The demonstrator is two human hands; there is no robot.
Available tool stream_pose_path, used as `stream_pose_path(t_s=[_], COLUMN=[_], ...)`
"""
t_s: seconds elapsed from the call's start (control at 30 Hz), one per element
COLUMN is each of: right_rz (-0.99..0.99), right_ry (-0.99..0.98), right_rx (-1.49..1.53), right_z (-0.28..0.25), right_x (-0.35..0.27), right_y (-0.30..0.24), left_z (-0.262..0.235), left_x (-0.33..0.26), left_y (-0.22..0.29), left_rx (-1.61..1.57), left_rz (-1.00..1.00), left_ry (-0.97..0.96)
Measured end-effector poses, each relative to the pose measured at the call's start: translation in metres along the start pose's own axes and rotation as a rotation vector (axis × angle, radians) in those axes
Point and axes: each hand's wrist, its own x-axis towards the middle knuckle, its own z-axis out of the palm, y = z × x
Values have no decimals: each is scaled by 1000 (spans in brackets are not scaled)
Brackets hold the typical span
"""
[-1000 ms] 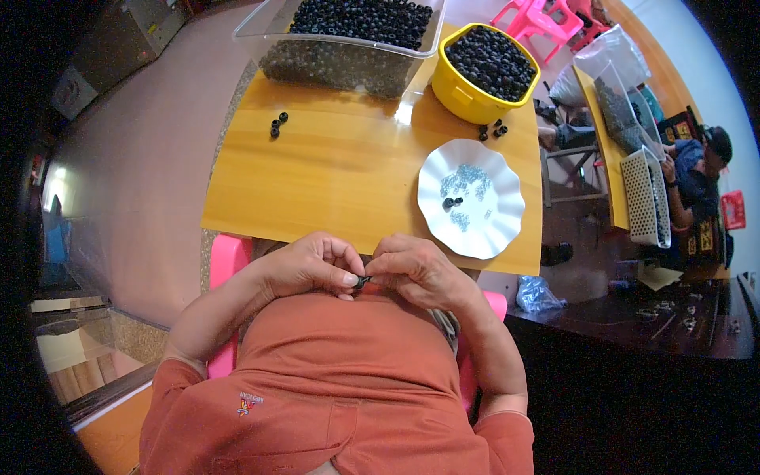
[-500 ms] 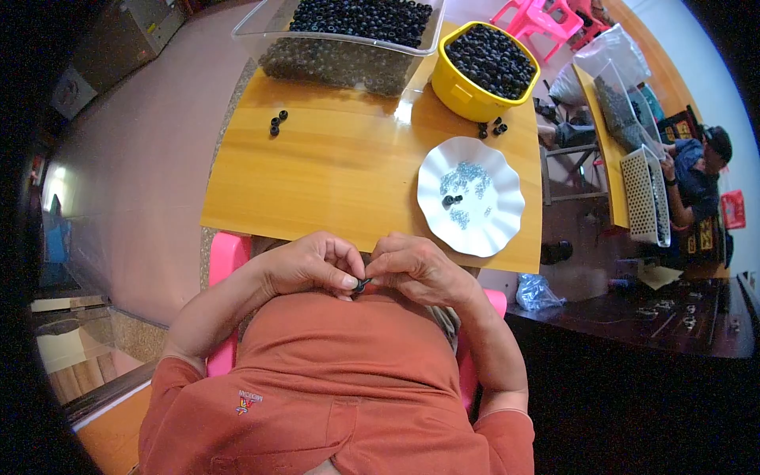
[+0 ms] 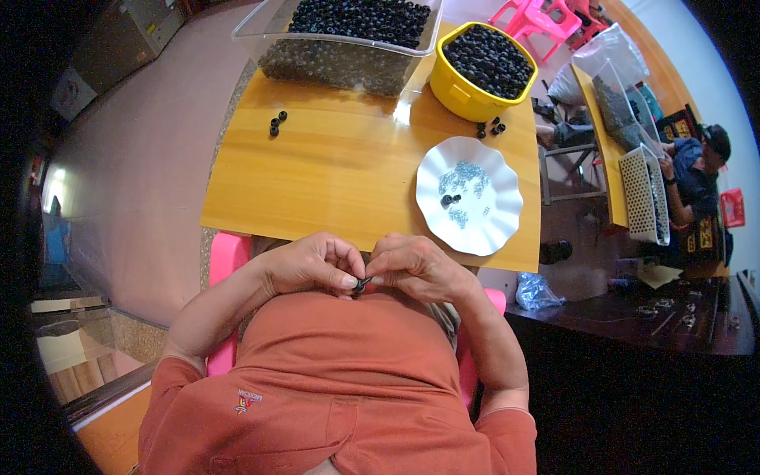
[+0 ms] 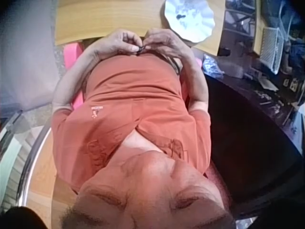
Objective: Assembling small black plastic components by hand at a table.
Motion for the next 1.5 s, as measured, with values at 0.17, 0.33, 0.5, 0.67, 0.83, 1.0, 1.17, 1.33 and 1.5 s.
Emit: stream_pose_path(t_s=[0.17,0.33,0.5,0.67,0.83,1.0,1.17,1.33,1.5], right_rz=[11,19,3,2,34,64,27,13,41], right_ry=[-12,-7,-13,2,26,71,150,237,281], right_rx=[9,28,46,82,81,30,-37,-117,-152], right_z=[0,1,1,2,2,3,6,9,10], right_x=[0,-1,0,1,-1,0,2,2,2], right_y=[0,0,1,-1,-1,-9,-10,-7,-9], left_z=[-1,-3,-4,-3,-1,-2,3,5,9], left_x=[1,1,0,-1,-2,-2,-4,-3,-4], left_y=[-1,-3,-4,-5,-4,-8,-6,-7,-6], left_rx=[4,11,28,11,-28,-81,-119,-122,-138], left_rz=[4,7,18,38,48,65,75,111,166], left_ry=[-16,-26,-34,-22,9,44,68,85,134])
